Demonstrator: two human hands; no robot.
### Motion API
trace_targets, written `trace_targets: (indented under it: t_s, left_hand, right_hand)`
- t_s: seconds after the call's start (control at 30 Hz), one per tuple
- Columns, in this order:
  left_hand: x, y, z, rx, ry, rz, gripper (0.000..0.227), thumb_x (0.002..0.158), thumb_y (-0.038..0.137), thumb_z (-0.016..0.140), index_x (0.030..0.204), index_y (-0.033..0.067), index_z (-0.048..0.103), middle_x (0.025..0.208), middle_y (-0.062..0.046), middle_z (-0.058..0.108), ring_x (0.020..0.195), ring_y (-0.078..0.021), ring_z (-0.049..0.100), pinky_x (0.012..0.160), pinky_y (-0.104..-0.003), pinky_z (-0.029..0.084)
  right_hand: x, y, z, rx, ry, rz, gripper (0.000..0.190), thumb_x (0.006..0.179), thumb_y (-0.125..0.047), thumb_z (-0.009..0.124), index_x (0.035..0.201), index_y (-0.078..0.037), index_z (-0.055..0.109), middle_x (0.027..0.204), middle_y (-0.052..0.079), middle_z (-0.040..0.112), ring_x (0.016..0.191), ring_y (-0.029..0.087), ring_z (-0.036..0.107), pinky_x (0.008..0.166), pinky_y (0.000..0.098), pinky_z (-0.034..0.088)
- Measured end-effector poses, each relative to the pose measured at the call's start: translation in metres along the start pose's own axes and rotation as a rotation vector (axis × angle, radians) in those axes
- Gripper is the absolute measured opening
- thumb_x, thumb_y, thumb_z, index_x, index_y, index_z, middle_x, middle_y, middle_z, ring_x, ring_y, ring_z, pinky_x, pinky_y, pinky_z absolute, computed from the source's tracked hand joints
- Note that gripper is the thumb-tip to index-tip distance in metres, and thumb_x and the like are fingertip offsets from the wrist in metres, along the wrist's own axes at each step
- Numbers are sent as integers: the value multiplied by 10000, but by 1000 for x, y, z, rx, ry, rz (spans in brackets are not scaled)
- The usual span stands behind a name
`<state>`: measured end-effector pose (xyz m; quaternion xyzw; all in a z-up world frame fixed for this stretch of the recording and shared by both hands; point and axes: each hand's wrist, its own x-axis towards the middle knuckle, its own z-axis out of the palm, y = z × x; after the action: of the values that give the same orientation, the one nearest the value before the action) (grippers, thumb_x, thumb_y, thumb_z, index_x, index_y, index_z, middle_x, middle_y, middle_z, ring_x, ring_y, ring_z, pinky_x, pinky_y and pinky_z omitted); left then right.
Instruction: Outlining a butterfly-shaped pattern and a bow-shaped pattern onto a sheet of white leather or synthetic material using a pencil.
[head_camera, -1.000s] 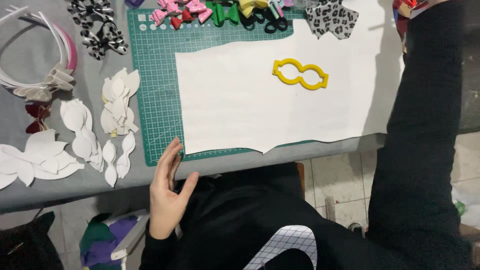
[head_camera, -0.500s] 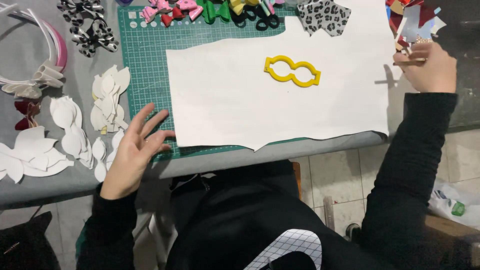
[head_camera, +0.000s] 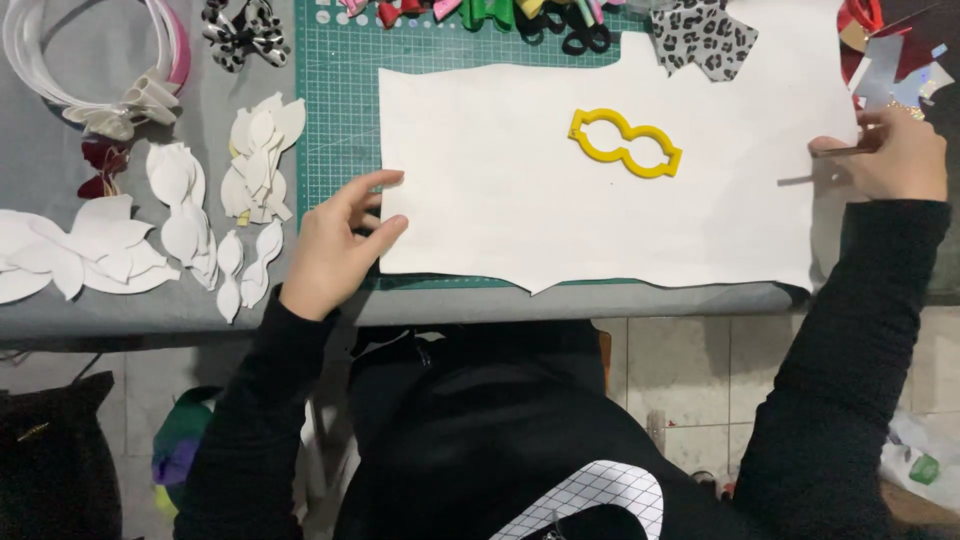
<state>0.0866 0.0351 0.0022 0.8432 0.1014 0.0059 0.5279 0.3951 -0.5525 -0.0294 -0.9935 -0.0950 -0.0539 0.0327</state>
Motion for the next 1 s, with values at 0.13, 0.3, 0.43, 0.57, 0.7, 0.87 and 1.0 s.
trace_targets:
  t_s: [0.13,0.3,0.43,0.57,0.7,0.87,1.0]
  left_hand:
    - [-19,10,-3,-93,40,-38,479,915,163,757,1370,92,625,1146,-107,762,864,-108,732,722,-239,583]
    - [-45,8,-2,-152,-5,-55,450,903,155,757,1328,80,627,1174,-104,759,878,-82,727,688,-228,585]
    - [-54,14,1,-3,105,-102,469,859,154,787,1299,76,646,1151,-104,741,733,-121,688,617,-259,555]
    - [-59,31,-1,430,270,-37,464,847,217,826,1263,75,676,1035,-93,719,675,-231,636,626,-381,516]
    - [-57,30,0,434,304,29,437,866,240,810,1247,71,678,1043,-86,708,756,-253,651,665,-408,523]
    - [-49,22,10,404,186,276,452,903,241,775,1282,29,649,1179,-129,690,1090,-323,651,919,-430,521]
    - [-35,16,17,399,146,326,462,888,252,771,1270,25,645,1255,-133,670,1188,-338,617,964,-434,510]
  right_hand:
    - [-7,-2,-24,199,-87,80,455,1014,-323,822,1231,56,696,947,203,727,772,284,722,666,418,596]
    - [-20,7,-28,220,-260,60,345,1068,-245,769,1192,69,699,919,213,727,762,289,725,666,432,612]
    - [-53,-40,-30,-32,69,-167,313,1061,-256,819,1164,6,682,1044,142,745,895,225,739,781,359,609]
    - [-84,-162,-56,221,-53,-450,396,934,-289,860,1232,-63,731,1200,128,716,1002,242,715,809,350,580]
    - [-97,-203,-55,285,-120,-456,437,857,-286,867,1229,-90,748,1208,110,691,947,244,691,796,350,576]
    - [-94,-205,-36,297,-93,-422,352,925,-241,830,1224,-72,752,1198,99,671,884,185,691,780,323,589]
    - [-79,-214,-39,307,-87,-461,332,952,-225,821,1225,-54,744,1205,107,669,858,181,694,768,314,589]
